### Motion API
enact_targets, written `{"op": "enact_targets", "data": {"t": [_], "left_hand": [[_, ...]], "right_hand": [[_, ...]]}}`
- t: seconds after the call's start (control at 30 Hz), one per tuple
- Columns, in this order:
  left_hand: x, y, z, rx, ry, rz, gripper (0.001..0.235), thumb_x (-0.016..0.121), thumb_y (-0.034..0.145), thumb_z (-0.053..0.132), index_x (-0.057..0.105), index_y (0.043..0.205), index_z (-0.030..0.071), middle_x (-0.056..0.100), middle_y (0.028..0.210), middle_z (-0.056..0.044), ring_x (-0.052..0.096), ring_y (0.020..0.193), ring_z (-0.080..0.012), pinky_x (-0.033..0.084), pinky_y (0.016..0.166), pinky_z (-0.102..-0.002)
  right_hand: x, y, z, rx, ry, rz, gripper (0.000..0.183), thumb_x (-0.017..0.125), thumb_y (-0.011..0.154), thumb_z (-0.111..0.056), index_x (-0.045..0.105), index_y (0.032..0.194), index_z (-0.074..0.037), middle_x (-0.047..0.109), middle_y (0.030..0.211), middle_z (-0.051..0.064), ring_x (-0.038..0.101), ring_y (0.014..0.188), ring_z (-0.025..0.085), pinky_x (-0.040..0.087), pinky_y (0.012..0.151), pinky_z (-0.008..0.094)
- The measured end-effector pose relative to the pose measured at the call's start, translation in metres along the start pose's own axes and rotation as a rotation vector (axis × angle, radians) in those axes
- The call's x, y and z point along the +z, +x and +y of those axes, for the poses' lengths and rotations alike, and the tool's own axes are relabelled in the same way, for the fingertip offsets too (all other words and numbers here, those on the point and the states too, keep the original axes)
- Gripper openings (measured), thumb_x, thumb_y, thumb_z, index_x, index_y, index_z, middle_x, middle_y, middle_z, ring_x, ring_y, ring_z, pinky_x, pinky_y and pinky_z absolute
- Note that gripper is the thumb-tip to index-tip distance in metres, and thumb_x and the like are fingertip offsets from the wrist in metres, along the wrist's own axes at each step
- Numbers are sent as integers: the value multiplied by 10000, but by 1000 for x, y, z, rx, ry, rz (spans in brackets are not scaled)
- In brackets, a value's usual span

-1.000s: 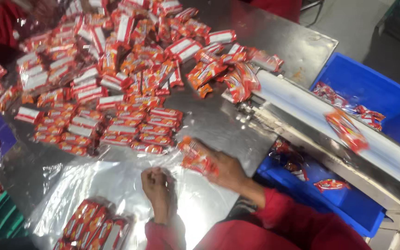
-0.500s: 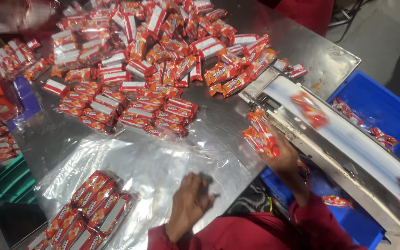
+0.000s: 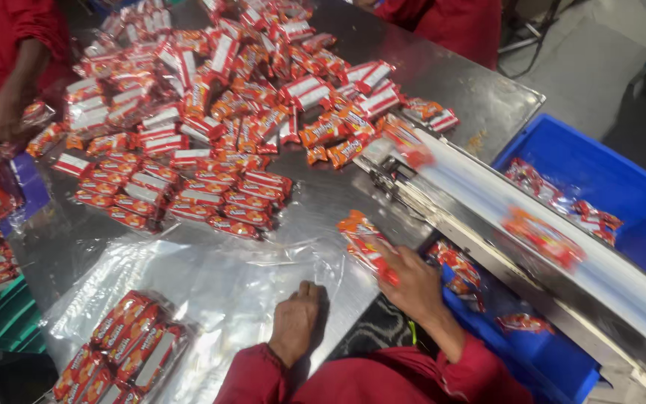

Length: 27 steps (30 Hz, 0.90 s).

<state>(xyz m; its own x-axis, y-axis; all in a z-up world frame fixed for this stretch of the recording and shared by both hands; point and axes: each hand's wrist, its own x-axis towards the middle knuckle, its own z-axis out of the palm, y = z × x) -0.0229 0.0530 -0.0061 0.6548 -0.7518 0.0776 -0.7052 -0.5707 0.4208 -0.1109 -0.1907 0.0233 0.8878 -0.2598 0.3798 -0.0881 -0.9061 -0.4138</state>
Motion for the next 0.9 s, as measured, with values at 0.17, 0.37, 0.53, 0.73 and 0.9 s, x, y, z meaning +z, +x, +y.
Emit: {"op": "enact_targets", "data": {"t": [0.17,0.37,0.53,0.73,0.9], "left_hand": [[11,19,-12,270,337,154,445,638,660,184,596,1050,-25,612,957,-187,674,857,-367,536,687,-493],[5,31,-35,72,-201,47,165,664,823,139,692,981,99,680,948,-194,664,906,-423,534,755,-503],[25,37,-12,45,-389,-30,258,679,714,112,682,964,52,683,911,-225,651,878,-451,525,733,-497],[81,54,-17,-96,-1043,250,225,735,859,119,689,1055,18,757,958,-99,715,851,-286,569,730,-430],[46,47,-91,-540,-1648,605,74,639,991,109,655,1037,55,662,914,-87,536,708,-171,408,598,-339]], "right_hand": [[10,3,9,-63,-2,-35,765,770,794,-210,492,1502,-288,608,921,95,663,825,309,571,680,432],[-8,-7,14,157,170,-120,857,829,745,-197,473,1513,-328,668,1030,69,708,922,234,599,808,373],[-34,-4,-14,276,1082,67,958,821,733,-85,341,1562,-104,514,1491,148,575,1319,276,488,1082,412],[38,-8,-47,166,861,-16,1029,859,792,-152,223,1599,-105,555,1448,214,621,1260,294,531,1037,396],[99,6,-43,71,349,-132,1025,876,771,-207,252,1578,-112,541,1415,252,662,1126,346,573,914,390]]}}
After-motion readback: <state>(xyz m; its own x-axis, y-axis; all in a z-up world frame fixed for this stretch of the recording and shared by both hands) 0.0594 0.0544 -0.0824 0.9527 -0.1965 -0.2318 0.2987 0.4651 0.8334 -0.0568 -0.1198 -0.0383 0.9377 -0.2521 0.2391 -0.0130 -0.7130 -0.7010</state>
